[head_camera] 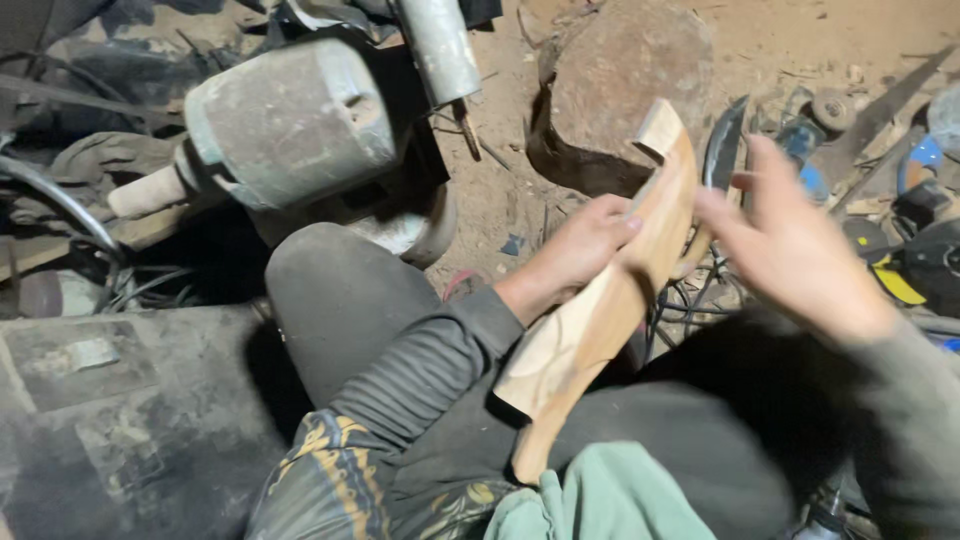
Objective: The person sits on the ground and shapes a curved wooden piece. They first use a power drill and a sanding block on the wood, then repeatedly press the wood's edges against a stationary belt sander, turning the piece to smooth different surfaces.
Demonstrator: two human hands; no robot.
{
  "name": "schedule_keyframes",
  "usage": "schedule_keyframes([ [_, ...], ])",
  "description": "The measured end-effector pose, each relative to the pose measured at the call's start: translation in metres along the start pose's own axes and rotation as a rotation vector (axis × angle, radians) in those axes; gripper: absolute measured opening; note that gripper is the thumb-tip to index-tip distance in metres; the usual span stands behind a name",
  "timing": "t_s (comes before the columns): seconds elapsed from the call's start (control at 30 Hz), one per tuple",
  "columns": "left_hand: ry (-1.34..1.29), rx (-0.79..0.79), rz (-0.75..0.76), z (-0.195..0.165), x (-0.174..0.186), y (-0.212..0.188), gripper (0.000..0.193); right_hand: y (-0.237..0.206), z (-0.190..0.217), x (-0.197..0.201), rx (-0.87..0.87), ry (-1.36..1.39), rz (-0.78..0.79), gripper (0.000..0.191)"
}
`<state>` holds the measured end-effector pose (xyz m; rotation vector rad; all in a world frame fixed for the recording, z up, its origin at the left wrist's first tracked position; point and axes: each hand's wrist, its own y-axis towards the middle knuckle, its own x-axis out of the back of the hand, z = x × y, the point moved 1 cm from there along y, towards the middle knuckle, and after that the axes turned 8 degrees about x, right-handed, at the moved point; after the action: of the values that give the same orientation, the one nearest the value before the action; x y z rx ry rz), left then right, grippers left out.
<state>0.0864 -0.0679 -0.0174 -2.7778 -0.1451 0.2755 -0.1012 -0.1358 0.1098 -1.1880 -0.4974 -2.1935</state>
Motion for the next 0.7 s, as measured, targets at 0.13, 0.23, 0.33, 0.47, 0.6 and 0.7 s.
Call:
schedule_keyframes([
  [0.13,0.196,-0.244,-0.03,0.009,0.006,-0.008,0.031,0.072,0.011,-0.095,-0.068,0.087,-0.033,0.097],
  [0.23,0.071,-0.091,-0.055,0.029,0.027,-0.028,0.032,0.083,-0.017,-0.157,-0.498,0.869,0.168,0.075],
  [0.33,-0.176,0.088,-0.153,0.04,0.067,-0.051,0.029,0.088,-0.033,-0.204,-0.448,1.126,0.306,0.047],
  [0.47,1.11,-0.253,-0.961,0.034,0.147,-0.086,0.028,0.113,-0.044,-0.227,-0.471,1.219,0.363,0.029],
  [0.6,1.343,0.131,-1.148,0.038,0.181,-0.097,0.064,0.166,-0.041,-0.199,-0.286,1.547,0.271,0.019],
  [0.7,1.548,0.135,-1.11,0.023,0.19,-0.093,0.057,0.196,-0.027,-0.174,-0.211,1.617,0.102,0.016],
])
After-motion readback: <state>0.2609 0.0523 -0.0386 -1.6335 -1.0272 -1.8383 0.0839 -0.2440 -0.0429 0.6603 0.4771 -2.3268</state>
